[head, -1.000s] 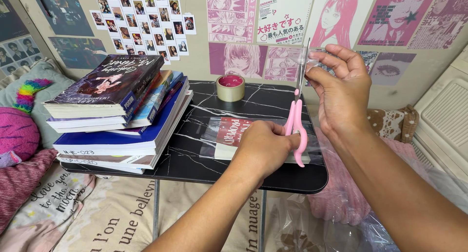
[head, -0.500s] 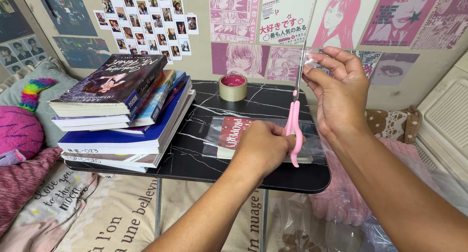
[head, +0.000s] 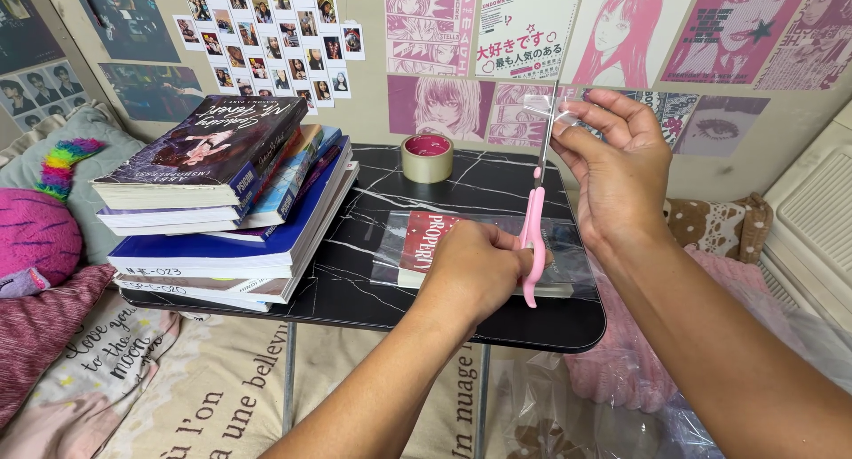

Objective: The person wraps a book with clear plastic film using tape and scissors. They cut the film, fold it around the book, and secure the edges with tape, repeating the process to cover both sides.

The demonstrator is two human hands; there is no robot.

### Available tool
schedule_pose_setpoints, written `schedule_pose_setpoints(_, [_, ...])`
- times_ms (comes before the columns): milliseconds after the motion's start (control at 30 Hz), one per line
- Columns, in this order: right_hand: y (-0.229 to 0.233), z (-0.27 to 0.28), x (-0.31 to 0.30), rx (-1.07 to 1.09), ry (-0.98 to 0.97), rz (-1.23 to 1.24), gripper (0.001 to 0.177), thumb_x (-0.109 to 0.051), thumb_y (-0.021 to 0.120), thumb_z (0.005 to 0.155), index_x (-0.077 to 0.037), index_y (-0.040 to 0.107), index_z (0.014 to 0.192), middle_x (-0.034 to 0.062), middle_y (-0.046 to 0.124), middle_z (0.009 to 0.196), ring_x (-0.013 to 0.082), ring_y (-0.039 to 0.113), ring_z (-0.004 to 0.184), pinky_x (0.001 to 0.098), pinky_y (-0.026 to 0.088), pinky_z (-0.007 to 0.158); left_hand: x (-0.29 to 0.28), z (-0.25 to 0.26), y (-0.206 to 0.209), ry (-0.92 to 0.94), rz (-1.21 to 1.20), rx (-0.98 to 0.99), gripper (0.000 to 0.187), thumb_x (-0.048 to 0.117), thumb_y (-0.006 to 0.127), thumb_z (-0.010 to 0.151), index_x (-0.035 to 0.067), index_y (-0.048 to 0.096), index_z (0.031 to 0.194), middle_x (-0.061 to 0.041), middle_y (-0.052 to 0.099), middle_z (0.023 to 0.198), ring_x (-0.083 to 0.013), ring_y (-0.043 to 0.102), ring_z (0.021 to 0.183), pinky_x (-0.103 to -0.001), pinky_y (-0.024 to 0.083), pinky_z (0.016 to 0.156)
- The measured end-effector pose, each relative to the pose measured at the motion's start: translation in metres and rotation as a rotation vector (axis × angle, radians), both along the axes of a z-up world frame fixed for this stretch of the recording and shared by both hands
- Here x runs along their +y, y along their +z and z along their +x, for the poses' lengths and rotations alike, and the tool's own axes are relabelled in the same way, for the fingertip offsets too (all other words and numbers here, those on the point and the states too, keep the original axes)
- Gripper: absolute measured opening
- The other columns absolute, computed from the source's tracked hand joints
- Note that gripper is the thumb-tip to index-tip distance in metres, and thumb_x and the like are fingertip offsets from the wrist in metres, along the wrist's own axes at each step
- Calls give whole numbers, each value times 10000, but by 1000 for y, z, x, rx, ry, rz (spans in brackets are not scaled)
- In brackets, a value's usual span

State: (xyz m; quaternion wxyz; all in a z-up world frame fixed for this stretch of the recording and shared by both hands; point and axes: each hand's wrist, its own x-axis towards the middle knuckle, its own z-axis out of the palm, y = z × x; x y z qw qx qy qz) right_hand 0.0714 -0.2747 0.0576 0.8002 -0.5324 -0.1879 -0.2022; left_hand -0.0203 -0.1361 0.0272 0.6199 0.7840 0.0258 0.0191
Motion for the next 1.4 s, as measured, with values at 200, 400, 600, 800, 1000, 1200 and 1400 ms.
schedule_pose_setpoints(200, [-1,-1,1,3,-23,-21,448,145,647,877,0,492,1272,133,658,1222,203,711,1069,324,644,951,1,2,-3,-8,-15,13,217,171,818,763,-25,782,848,-111,759,755,-135,681,678,-287,544,649])
schedule_pose_setpoints(400, [-9,3,-2,-115,-123,-155,469,127,703,884,19,496,1290,145,663,1217,198,719,1076,309,628,936,-1,6,-14,-41,-93,3,180,134,763,803,-38,782,850,-112,765,760,-129,679,661,-297,545,612])
schedule_pose_setpoints(600, [-21,8,-8,-27,-145,-197,516,102,711,867,0,482,1318,133,682,1227,214,693,1053,319,598,902,4,13,-13,-75,-210,-84,170,109,760,806,-59,764,831,-118,764,752,-125,681,640,-279,549,596])
schedule_pose_setpoints(800, [-9,9,-20,327,-27,-105,659,-120,702,843,-122,405,1431,67,612,1378,250,624,1163,508,540,972,15,3,-9,-48,-99,-49,225,145,822,762,-61,747,814,-116,753,718,-130,664,610,-293,534,574])
schedule_pose_setpoints(1000, [21,14,-25,231,89,-200,848,-260,696,899,-121,224,1589,104,509,1522,334,664,1240,540,521,1014,28,-15,-5,42,178,-4,226,243,839,726,26,780,749,-103,744,689,-139,678,619,-320,533,607])
schedule_pose_setpoints(1200, [48,27,-17,-10,271,-496,895,-109,623,901,-109,114,1638,148,521,1544,280,714,1084,426,564,921,38,-26,0,108,336,22,222,240,819,710,27,770,751,-141,744,685,-220,752,661,-352,574,653])
schedule_pose_setpoints(1400, [58,31,1,-67,322,-727,905,76,629,840,-93,199,1617,136,531,1492,215,723,987,309,607,845,52,-35,6,121,410,61,195,221,791,729,27,776,742,-154,747,695,-253,756,674,-368,583,668])
